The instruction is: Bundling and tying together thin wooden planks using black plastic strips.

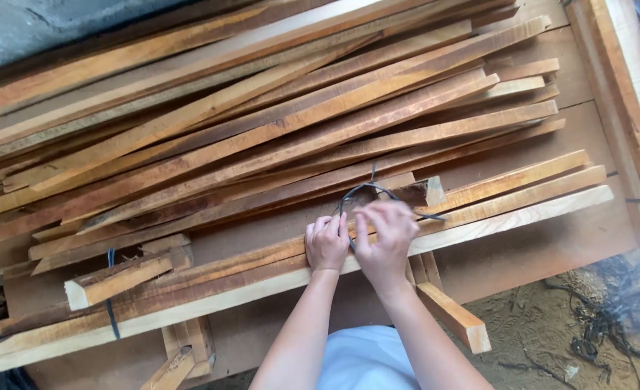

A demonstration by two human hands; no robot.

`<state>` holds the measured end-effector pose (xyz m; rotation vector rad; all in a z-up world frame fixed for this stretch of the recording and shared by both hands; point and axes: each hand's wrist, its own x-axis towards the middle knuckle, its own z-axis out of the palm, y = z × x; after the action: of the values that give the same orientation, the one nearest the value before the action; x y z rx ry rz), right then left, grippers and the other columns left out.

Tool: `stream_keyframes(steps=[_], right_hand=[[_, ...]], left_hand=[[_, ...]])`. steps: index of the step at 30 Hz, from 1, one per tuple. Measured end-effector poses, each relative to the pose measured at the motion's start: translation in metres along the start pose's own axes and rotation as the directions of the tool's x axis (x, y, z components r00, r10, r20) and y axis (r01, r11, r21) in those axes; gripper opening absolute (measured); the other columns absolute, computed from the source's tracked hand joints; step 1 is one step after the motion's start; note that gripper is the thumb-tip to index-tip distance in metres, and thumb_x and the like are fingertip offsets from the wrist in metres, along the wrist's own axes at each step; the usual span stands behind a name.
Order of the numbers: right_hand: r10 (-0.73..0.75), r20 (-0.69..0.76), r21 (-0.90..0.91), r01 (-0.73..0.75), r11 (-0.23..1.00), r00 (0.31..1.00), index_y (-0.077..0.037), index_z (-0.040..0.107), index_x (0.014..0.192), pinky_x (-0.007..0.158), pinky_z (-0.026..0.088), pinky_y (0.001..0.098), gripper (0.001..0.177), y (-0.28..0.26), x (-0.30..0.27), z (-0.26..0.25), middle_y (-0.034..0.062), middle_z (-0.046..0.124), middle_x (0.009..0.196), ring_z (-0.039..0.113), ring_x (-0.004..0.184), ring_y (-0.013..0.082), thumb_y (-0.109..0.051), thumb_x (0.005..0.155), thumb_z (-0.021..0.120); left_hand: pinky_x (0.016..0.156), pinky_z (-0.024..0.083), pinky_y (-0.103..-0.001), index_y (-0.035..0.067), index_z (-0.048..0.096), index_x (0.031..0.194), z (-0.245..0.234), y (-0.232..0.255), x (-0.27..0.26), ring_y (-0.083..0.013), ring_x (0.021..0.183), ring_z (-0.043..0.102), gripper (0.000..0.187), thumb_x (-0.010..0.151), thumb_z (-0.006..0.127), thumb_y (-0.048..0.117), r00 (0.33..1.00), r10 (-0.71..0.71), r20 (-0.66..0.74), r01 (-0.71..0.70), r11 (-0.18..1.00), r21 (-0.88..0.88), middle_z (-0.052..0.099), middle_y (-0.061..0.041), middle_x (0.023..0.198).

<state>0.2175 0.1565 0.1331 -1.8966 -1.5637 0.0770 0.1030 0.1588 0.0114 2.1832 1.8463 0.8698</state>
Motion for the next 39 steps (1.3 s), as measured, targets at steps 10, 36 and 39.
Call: stream_keyframes(steps=[10,36,39], right_hand=[[0.354,0.498,0.036,-0.427,0.903,0.792,-0.022,0.081,0.100,0.081,0.057,0.0463,0.019,0.052,-0.018,0.101,0.0085,0.072,0.094,0.071,0.097,0.0352,-0.037,0.095,0.071],[0.065,0.403,0.121,-0.123,0.985,0.913,-0.017,0.078,0.115,0.119,0.023,0.0528,0.023,0.058,-0.066,0.071,-0.0009,0.073,0.126,0.055,0.132,0.0256,-0.030,0.100,0.067],[0.048,0.489,0.201,-0.166,0.965,0.871,-0.018,0.078,0.115,0.120,0.016,0.0586,0.022,0.072,-0.068,0.077,-0.0028,0.072,0.131,0.053,0.133,0.0249,-0.019,0.098,0.064]], left_hand=[[0.086,0.048,-0.027,0.022,0.066,0.087,0.001,-0.009,-0.007,-0.0064,0.103,0.065,0.008,0.091,0.059,0.024,0.976,-0.010,0.217,0.008,1.000,0.011,0.073,0.007,0.080],[0.079,0.051,-0.031,0.020,0.076,0.099,-0.001,-0.006,0.000,-0.0118,0.093,0.070,0.012,0.094,0.067,0.025,0.996,-0.010,0.090,0.017,0.997,-0.080,0.076,0.002,0.077],[0.078,0.052,-0.032,0.015,0.077,0.097,-0.001,-0.003,-0.002,-0.0147,0.092,0.071,0.017,0.101,0.064,0.026,0.995,-0.051,0.088,0.061,0.992,-0.107,0.076,-0.002,0.077]])
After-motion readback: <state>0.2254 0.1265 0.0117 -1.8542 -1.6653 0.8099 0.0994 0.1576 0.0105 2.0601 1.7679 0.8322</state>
